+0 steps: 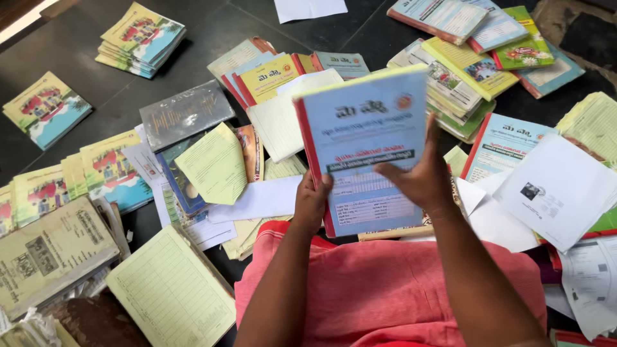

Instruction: The person sits on the floor and sorts through a large pile of books and papers. They pick up books, flip through pages, and place them into separate stacks on the floor.

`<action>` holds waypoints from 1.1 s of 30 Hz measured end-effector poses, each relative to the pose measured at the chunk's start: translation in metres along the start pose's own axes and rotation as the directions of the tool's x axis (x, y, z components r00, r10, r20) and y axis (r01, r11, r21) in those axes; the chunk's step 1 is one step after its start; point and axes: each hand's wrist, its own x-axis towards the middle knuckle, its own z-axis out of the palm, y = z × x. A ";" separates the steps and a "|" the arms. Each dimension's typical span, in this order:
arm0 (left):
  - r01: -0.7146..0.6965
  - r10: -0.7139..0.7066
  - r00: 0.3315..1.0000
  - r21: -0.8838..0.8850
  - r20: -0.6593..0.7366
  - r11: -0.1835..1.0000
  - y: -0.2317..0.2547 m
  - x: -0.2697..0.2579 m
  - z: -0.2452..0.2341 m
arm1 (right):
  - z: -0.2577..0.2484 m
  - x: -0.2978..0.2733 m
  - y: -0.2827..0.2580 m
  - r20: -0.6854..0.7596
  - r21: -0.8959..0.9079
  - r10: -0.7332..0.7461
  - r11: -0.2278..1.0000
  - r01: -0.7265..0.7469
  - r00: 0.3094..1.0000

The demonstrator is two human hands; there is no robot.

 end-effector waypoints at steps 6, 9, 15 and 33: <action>-0.011 -0.006 0.865 0.030 0.502 0.999 0.031 -0.034 0.040 | 0.014 -0.029 0.057 0.406 0.534 0.434 0.601 -0.594 0.804; -0.051 0.172 0.935 -0.362 0.311 0.931 0.019 -0.016 0.040 | 0.034 -0.052 0.074 0.491 0.465 0.486 0.557 -0.689 0.723; -0.168 0.000 0.689 -0.160 -0.725 0.973 -0.054 0.047 -0.020 | 0.069 -0.085 0.084 0.543 0.363 0.549 0.529 -0.767 0.635; -0.238 0.212 0.970 0.669 0.123 0.704 0.045 -0.010 0.053 | 0.017 -0.092 0.279 -0.267 -0.065 0.145 0.984 -0.168 0.953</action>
